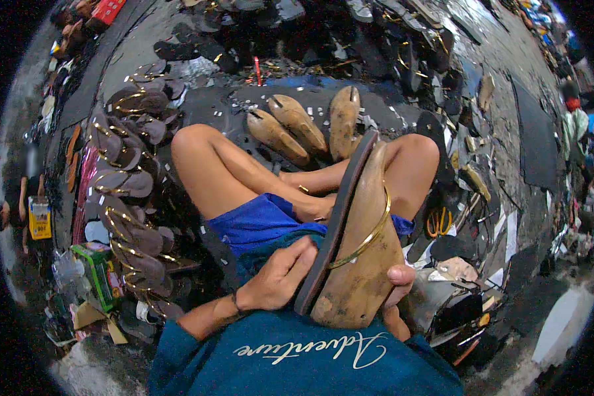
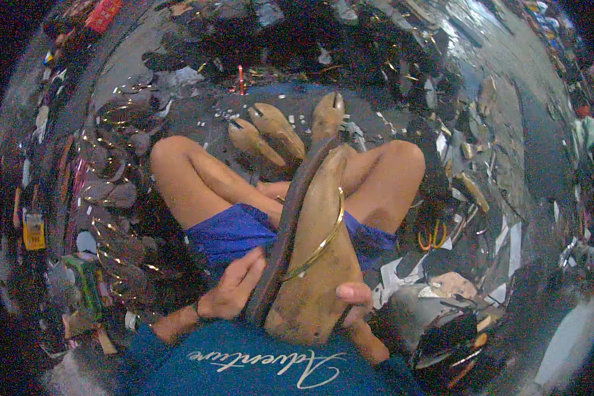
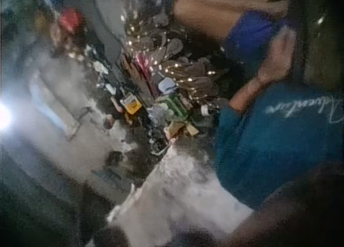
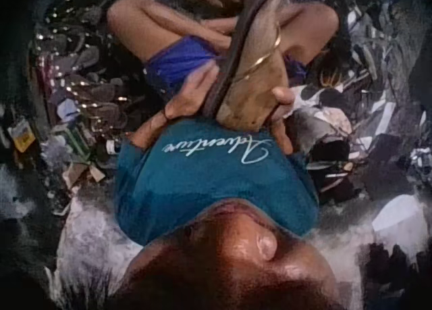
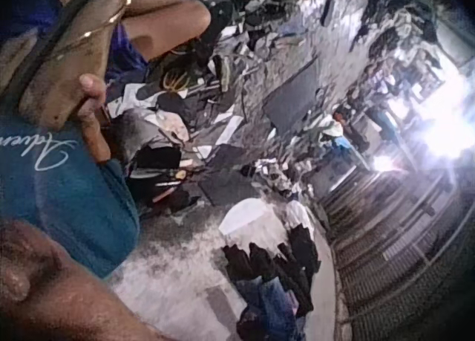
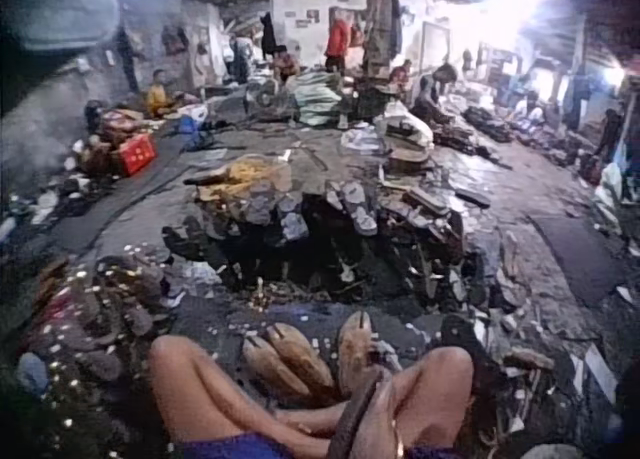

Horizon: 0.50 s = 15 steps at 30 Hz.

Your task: The person sits on the floor and repeatedly picks up sandal soles and straps, then presses the straps onto the soles to assemble them. The person handles the sandals one at a time, turning them over and pressing the straps into place.

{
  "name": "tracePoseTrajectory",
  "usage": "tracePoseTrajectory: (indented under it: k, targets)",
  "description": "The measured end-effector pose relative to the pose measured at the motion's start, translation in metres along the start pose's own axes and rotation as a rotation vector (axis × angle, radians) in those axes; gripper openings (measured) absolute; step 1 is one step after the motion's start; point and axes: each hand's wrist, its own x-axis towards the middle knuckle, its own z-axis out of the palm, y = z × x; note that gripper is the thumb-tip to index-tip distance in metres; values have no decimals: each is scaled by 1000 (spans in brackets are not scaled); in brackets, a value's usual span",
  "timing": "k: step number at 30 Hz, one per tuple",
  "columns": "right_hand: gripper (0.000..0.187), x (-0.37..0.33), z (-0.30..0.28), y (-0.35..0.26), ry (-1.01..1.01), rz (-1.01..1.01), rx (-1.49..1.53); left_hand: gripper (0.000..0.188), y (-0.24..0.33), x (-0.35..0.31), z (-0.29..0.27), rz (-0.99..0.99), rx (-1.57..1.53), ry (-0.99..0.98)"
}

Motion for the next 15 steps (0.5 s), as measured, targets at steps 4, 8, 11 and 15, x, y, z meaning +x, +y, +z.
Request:
tracePoseTrajectory:
  k: [4,8,11,15]
  targets:
    - [89,-4,8,9,3,-48,276,25,-3,-17,4,-120,-146,-64]
    - [91,-4,0,24,13,-111,367,29,5,-21,4,-34,-145,-2]
    - [94,10,14,22,-245,-163,513,29,7,-26,3,-26,-167,-10]
    - [97,2,12,14,-84,-100,194,28,-15,-15,-2,-17,-88,-10]
